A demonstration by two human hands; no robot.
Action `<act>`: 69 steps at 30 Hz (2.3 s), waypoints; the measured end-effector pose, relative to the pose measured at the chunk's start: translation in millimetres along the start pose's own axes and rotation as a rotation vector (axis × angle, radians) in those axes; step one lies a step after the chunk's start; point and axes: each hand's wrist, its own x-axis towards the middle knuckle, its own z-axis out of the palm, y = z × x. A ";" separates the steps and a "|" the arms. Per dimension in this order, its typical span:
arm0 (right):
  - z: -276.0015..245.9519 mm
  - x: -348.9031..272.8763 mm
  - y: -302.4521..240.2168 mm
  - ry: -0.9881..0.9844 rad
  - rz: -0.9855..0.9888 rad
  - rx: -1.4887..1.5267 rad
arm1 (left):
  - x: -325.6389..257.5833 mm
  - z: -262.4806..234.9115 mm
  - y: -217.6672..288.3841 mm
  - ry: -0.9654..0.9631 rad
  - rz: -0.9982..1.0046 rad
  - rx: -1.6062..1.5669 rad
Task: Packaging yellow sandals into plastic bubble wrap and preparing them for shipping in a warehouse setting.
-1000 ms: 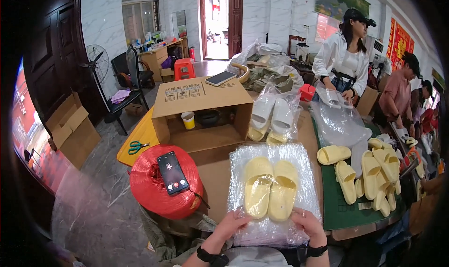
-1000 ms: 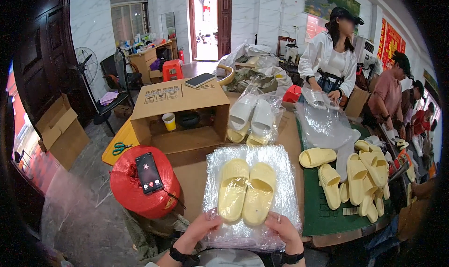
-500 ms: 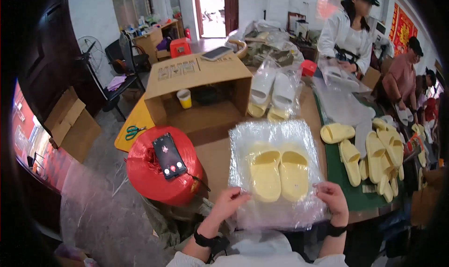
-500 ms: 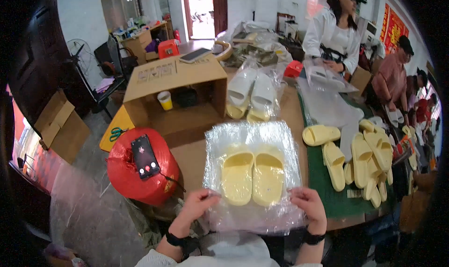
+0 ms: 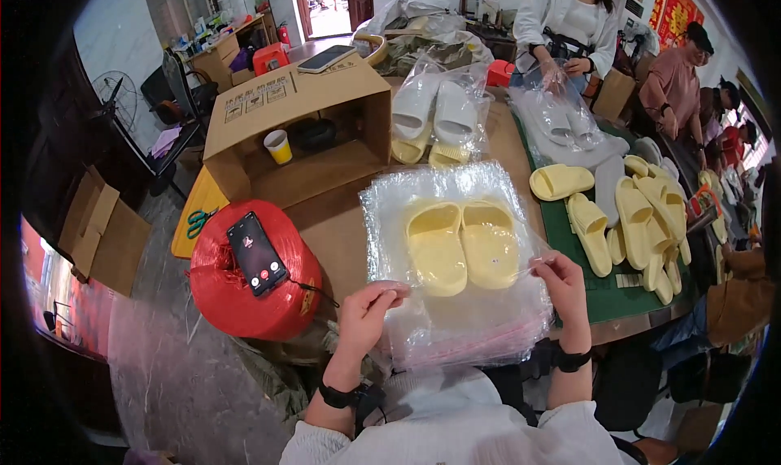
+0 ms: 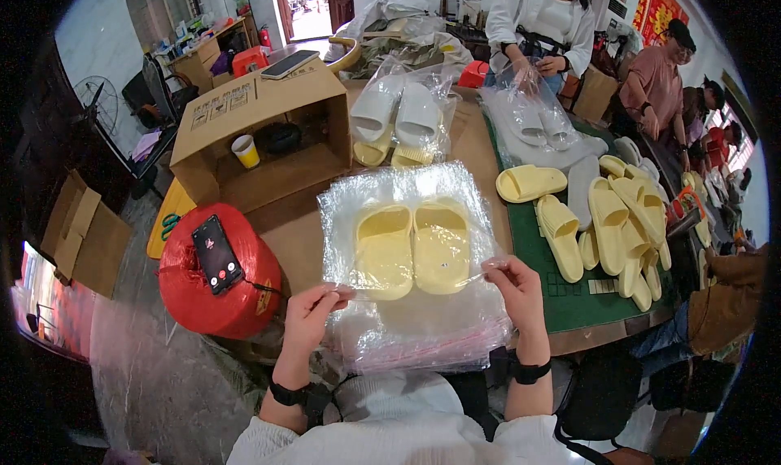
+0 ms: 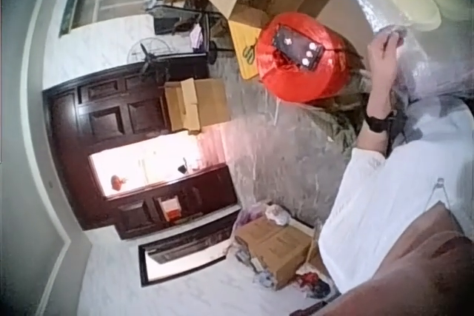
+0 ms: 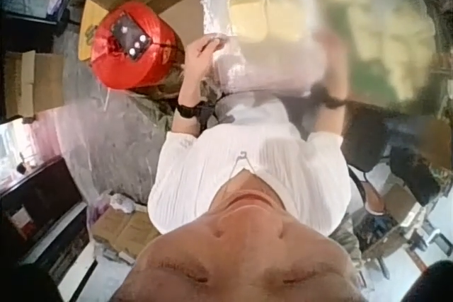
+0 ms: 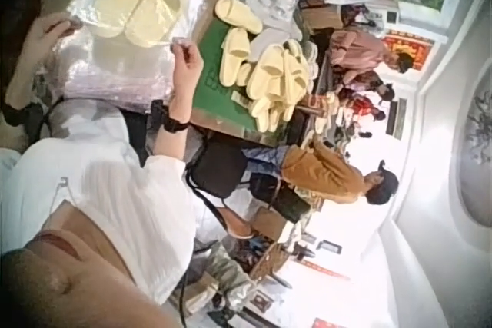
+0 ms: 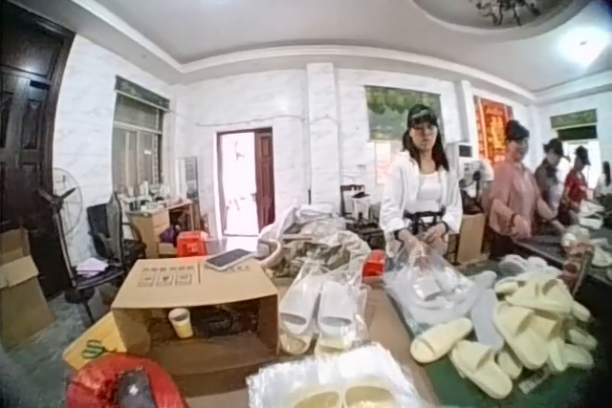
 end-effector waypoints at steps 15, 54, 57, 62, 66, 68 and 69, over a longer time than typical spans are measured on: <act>35.9 -37.8 56.5 0.149 0.266 0.397 | -23.6 28.9 -62.2 0.041 -0.135 -0.220; 59.3 -87.5 120.0 -0.300 -0.975 -0.518 | -55.3 11.8 -47.9 -0.229 -0.065 -0.166; 51.4 -97.0 136.5 -0.428 -0.245 0.035 | -73.3 -60.4 -52.3 -0.341 0.194 0.021; 65.6 -51.4 36.3 -0.304 -0.603 -0.781 | -178.8 -211.4 -30.3 -0.266 -0.164 0.189; 65.9 -46.7 52.0 -0.353 -0.354 -0.778 | -290.5 -289.3 2.1 -0.007 -0.762 0.166; 68.3 -46.8 59.7 -0.341 -0.361 -0.783 | -322.3 -297.8 -3.4 0.307 -0.791 0.106; 70.0 -48.2 61.3 -0.332 -0.381 -0.786 | -329.9 -298.1 -8.4 0.316 -0.807 0.098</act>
